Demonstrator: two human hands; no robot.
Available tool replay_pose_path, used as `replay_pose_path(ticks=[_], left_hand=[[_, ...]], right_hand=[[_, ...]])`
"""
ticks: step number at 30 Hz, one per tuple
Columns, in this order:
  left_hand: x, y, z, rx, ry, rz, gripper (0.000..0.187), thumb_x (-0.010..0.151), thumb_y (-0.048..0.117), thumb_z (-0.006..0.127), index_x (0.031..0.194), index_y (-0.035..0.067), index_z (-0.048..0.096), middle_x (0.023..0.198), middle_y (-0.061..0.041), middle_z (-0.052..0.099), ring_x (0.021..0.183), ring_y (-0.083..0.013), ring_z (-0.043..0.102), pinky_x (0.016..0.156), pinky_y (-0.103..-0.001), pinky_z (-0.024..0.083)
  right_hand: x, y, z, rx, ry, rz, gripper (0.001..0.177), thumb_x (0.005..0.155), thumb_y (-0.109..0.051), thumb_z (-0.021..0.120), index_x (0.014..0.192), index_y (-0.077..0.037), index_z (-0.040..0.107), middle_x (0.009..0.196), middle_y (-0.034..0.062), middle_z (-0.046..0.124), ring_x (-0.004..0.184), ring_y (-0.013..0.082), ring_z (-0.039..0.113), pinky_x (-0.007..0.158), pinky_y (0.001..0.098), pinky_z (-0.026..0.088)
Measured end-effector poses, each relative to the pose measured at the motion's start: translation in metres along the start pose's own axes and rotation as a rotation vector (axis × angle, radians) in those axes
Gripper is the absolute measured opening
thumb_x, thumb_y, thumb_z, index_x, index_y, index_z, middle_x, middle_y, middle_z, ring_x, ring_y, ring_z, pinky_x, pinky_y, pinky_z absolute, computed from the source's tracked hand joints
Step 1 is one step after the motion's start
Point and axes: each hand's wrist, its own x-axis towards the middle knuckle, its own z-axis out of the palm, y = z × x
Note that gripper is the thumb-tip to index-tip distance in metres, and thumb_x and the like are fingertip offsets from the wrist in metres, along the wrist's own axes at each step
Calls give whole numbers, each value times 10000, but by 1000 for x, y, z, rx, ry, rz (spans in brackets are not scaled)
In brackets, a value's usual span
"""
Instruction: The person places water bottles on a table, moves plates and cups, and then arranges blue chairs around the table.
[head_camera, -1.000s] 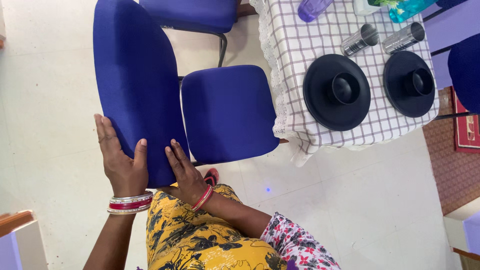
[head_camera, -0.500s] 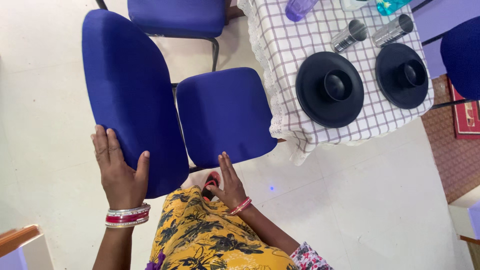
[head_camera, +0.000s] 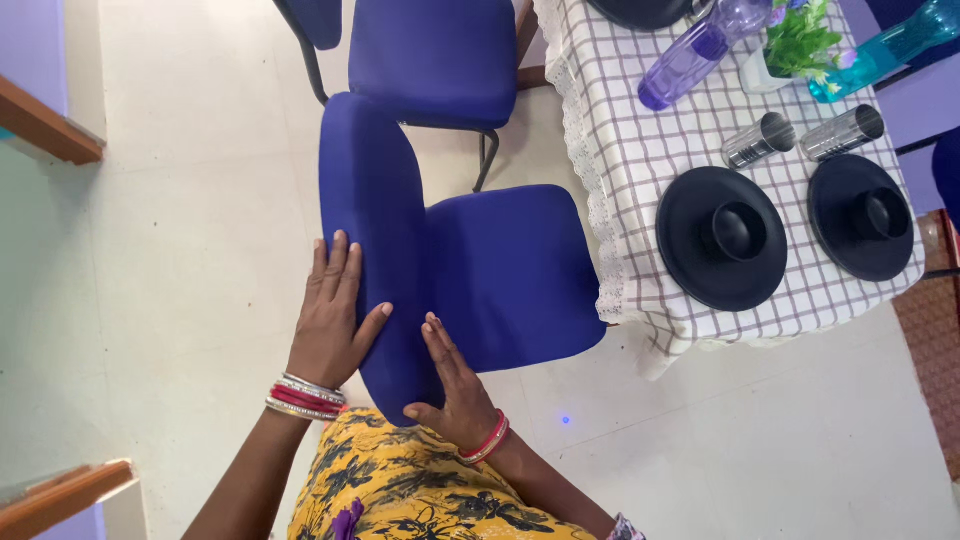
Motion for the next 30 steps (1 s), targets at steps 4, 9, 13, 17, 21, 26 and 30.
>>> replay_pose_path(ticks=[4,9,13,17,21,26,30], left_hand=[[48,-52,-10,35,-58,193,850,945,481,624,1583,11,314,1678,-186,228,1568,-382,163,1251,-502,237],[111,-92,-13,96,-170,420,898,930,634,547,1599,97,284,1693,-100,215,1569,-300,151,1245,-513,192],[125,-98,-10,51,-160,518,926,939,648,516,1608,60,267,1695,-134,189,1573,-312,120,1265,-500,175],[126,-100,-11,-38,-177,576,968,942,698,466,1596,19,247,1693,-162,176,1573,-336,107,1266,-499,155],[133,-109,-19,-88,-269,660,1013,889,724,471,1582,15,261,1671,-184,200,1558,-324,141,1254,-489,158],[186,-139,-20,-97,-304,880,912,913,677,531,1580,88,331,1667,-98,288,1552,-249,221,1260,-475,181],[253,-161,-9,-194,-420,886,907,903,639,567,1551,48,337,1636,-137,316,1529,-285,261,1254,-449,210]], right_hand=[[24,-43,8,-75,-55,173,1057,911,-634,624,1636,-4,182,1700,272,225,1566,433,280,1230,474,339],[48,-77,41,-251,120,431,927,956,-504,583,1611,9,174,1648,274,276,1524,436,300,1186,471,348],[46,-91,59,-438,256,579,807,974,-465,540,1565,12,264,1579,279,377,1448,428,403,1122,468,410],[54,-96,72,-526,298,735,808,963,-508,515,1552,3,303,1526,264,423,1406,414,444,1089,465,442],[85,-89,81,-710,272,794,814,943,-529,520,1521,5,313,1507,257,432,1390,407,450,1081,473,443],[134,-77,89,-749,234,843,810,943,-461,546,1526,24,262,1521,266,387,1409,413,404,1100,470,420],[189,-54,86,-729,255,851,835,929,-412,584,1531,38,221,1547,275,338,1426,423,349,1128,479,360]])
